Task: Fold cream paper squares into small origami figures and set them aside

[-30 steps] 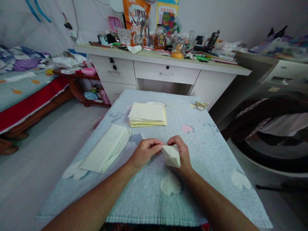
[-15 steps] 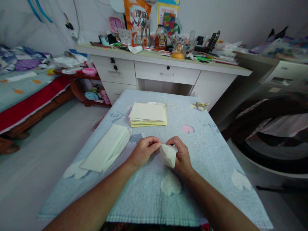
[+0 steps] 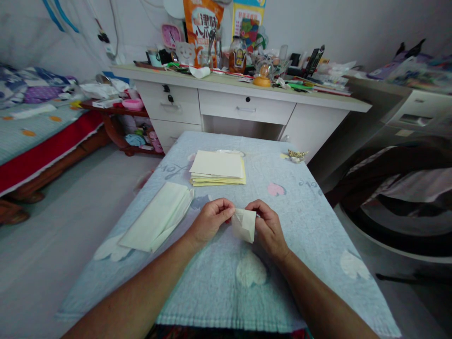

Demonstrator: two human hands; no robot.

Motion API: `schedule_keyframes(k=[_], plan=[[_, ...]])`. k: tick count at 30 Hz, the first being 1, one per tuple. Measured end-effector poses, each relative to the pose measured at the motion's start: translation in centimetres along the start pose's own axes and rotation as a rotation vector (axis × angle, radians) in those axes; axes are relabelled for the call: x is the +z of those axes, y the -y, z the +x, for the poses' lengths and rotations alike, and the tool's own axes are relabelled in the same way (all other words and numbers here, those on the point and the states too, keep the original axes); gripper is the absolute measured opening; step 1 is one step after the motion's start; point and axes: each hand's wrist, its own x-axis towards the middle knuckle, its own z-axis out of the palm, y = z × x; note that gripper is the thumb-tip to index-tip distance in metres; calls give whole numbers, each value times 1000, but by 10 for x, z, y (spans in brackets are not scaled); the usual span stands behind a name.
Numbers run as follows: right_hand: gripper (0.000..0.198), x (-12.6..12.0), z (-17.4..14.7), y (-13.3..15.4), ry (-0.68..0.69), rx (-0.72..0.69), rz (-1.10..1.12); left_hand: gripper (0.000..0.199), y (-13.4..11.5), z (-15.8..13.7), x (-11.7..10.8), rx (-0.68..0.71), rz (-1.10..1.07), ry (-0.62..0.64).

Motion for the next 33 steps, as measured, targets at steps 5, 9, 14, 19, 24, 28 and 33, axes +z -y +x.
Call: schedule_keyframes(k=[5, 9, 14, 19, 24, 28, 33], plan=[[25, -6, 5, -1, 102, 121, 84, 24, 1, 2, -4, 16, 29, -31], [29, -3, 5, -3, 195, 201, 147, 22, 4, 4, -6, 43, 64, -34], [29, -4, 5, -7, 238, 215, 202, 20, 5, 4, -7, 74, 145, -61], [33, -3, 6, -10, 301, 231, 235, 20, 6, 5, -9, 65, 178, -64], [29, 2, 6, -17, 241, 223, 242, 22, 8, 4, -7, 37, 86, -69], [35, 4, 8, -19, 163, 215, 363, 32, 9, 1, 0, -1, -89, 4], [39, 8, 10, -19, 98, 204, 385, 39, 16, 1, 7, -11, -44, 110]])
